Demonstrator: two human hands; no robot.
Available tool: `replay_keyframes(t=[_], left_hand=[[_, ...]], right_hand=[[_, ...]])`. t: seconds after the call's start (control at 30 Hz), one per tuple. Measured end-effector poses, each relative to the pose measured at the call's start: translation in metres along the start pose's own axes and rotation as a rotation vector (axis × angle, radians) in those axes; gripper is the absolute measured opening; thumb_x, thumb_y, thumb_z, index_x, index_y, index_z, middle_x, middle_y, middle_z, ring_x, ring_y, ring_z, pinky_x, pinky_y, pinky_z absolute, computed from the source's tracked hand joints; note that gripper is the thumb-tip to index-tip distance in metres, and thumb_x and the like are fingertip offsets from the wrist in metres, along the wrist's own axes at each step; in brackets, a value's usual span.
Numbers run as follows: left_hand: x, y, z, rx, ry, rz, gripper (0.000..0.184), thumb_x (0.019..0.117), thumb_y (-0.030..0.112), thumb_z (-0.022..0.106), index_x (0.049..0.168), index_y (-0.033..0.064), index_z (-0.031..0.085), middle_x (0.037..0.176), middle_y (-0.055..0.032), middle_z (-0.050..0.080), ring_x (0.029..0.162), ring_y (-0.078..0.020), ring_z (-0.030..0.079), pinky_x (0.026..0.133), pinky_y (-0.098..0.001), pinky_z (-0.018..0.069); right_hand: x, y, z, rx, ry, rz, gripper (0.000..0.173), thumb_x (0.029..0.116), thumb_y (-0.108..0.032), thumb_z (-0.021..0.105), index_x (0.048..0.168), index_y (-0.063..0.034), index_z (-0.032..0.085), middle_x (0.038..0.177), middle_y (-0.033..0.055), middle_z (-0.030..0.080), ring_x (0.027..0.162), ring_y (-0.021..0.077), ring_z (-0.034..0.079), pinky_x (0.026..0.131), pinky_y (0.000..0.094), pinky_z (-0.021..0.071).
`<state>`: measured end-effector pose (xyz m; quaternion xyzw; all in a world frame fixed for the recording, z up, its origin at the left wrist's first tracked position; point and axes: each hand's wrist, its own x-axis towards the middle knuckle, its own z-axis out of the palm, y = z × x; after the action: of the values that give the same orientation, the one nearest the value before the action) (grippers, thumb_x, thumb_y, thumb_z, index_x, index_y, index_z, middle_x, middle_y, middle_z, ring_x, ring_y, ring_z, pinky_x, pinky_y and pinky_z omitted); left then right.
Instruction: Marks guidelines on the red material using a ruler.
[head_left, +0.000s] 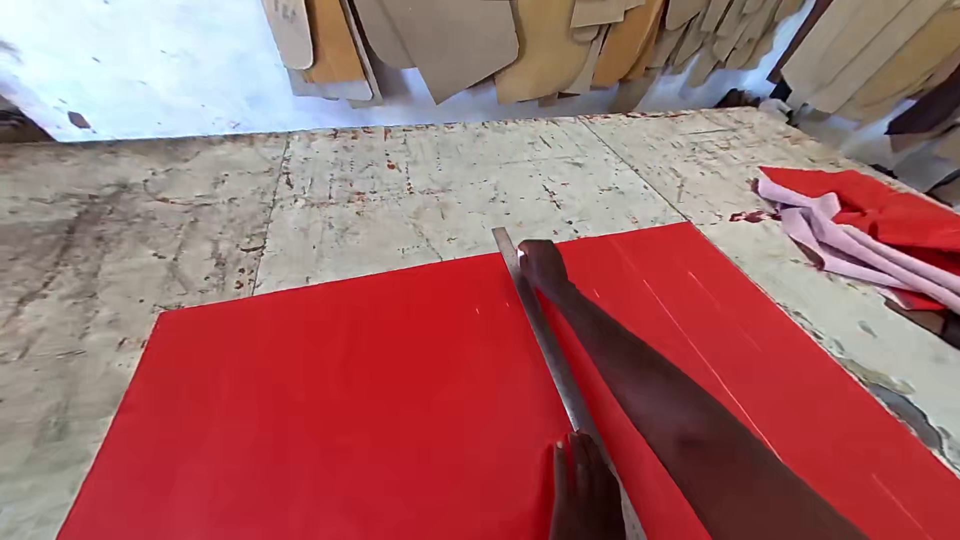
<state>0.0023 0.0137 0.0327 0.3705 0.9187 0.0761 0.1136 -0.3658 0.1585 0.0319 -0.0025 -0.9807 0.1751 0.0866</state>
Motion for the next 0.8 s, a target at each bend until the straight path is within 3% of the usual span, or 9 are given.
replay_keyframes(t=[0.17,0.23,0.33,0.4,0.47,0.53,0.6,0.67,0.8], left_hand=[[-0.002,0.000,0.005,0.064,0.057,0.003,0.133,0.0682,0.094,0.052,0.151,-0.0096,0.042,0.162,-0.0330,0.030,0.153,-0.0469,0.027,0.120,-0.0695,0.0169],[-0.002,0.000,0.007,0.037,0.061,-0.005,0.133,0.0702,0.092,0.053,0.152,-0.0114,0.039,0.163,-0.0334,0.028,0.154,-0.0463,0.024,0.121,-0.0692,0.0145],[0.001,0.001,0.003,-0.031,-0.060,-0.017,0.133,0.0730,0.089,0.056,0.157,-0.0103,0.028,0.167,-0.0314,0.017,0.157,-0.0468,0.013,0.122,-0.0707,0.0060],[0.004,0.000,-0.007,-0.082,-0.192,-0.034,0.134,0.0753,0.087,0.059,0.160,-0.0085,0.017,0.170,-0.0288,0.008,0.159,-0.0439,0.002,0.123,-0.0694,-0.0020],[0.001,-0.001,-0.004,-0.083,-0.173,-0.030,0.135,0.0747,0.089,0.057,0.160,-0.0087,0.019,0.169,-0.0299,0.006,0.159,-0.0424,-0.001,0.124,-0.0673,-0.0034],[-0.001,-0.002,-0.001,-0.078,-0.087,-0.031,0.135,0.0717,0.089,0.061,0.159,-0.0080,0.024,0.169,-0.0295,0.011,0.159,-0.0407,0.004,0.125,-0.0656,-0.0007],[-0.003,-0.003,-0.001,-0.048,-0.019,-0.011,0.134,0.0695,0.088,0.064,0.157,-0.0071,0.031,0.167,-0.0295,0.019,0.158,-0.0423,0.012,0.125,-0.0662,0.0044],[-0.005,-0.002,-0.004,-0.023,-0.020,-0.011,0.133,0.0703,0.088,0.064,0.156,-0.0083,0.031,0.167,-0.0301,0.019,0.157,-0.0432,0.013,0.125,-0.0659,0.0051],[-0.001,-0.001,-0.003,0.046,-0.083,-0.040,0.138,0.0697,0.095,0.055,0.158,-0.0068,0.027,0.169,-0.0285,0.014,0.158,-0.0424,0.008,0.124,-0.0680,0.0020]], right_hand=[[0.049,0.005,-0.005,0.056,-0.045,0.016,0.026,0.0929,-0.012,0.066,0.116,-0.0012,0.072,0.114,0.0235,0.070,0.111,0.0408,0.067,0.094,0.0607,0.0535],[0.051,0.004,-0.012,0.075,-0.101,0.050,0.026,0.0899,-0.012,0.070,0.113,-0.0011,0.072,0.110,0.0226,0.071,0.103,0.0396,0.069,0.091,0.0607,0.0550],[0.018,0.001,-0.030,0.052,-0.198,0.072,0.023,0.0864,-0.013,0.073,0.106,-0.0003,0.071,0.101,0.0216,0.071,0.091,0.0378,0.071,0.082,0.0603,0.0573],[-0.031,-0.003,-0.045,0.040,-0.260,0.068,0.023,0.0847,-0.011,0.074,0.104,0.0002,0.071,0.100,0.0217,0.071,0.090,0.0383,0.070,0.080,0.0609,0.0565],[-0.106,-0.003,-0.060,0.060,-0.317,0.069,0.024,0.0876,-0.011,0.073,0.108,0.0001,0.070,0.102,0.0218,0.070,0.090,0.0378,0.071,0.081,0.0599,0.0579],[-0.201,-0.003,-0.083,0.087,-0.363,0.077,0.023,0.0920,-0.012,0.070,0.112,-0.0009,0.070,0.101,0.0204,0.071,0.090,0.0362,0.071,0.083,0.0581,0.0586],[-0.315,-0.006,-0.109,0.119,-0.386,0.110,0.021,0.0935,-0.013,0.070,0.112,-0.0034,0.071,0.097,0.0177,0.071,0.090,0.0348,0.070,0.083,0.0575,0.0573],[-0.441,-0.011,-0.134,0.144,-0.437,0.180,0.018,0.0964,-0.017,0.068,0.111,-0.0080,0.073,0.092,0.0130,0.072,0.085,0.0305,0.070,0.080,0.0541,0.0584],[-0.673,-0.024,-0.189,0.206,-0.655,0.394,0.025,0.0991,-0.019,0.059,0.116,-0.0059,0.073,0.098,0.0195,0.073,0.095,0.0392,0.071,0.085,0.0616,0.0547]])
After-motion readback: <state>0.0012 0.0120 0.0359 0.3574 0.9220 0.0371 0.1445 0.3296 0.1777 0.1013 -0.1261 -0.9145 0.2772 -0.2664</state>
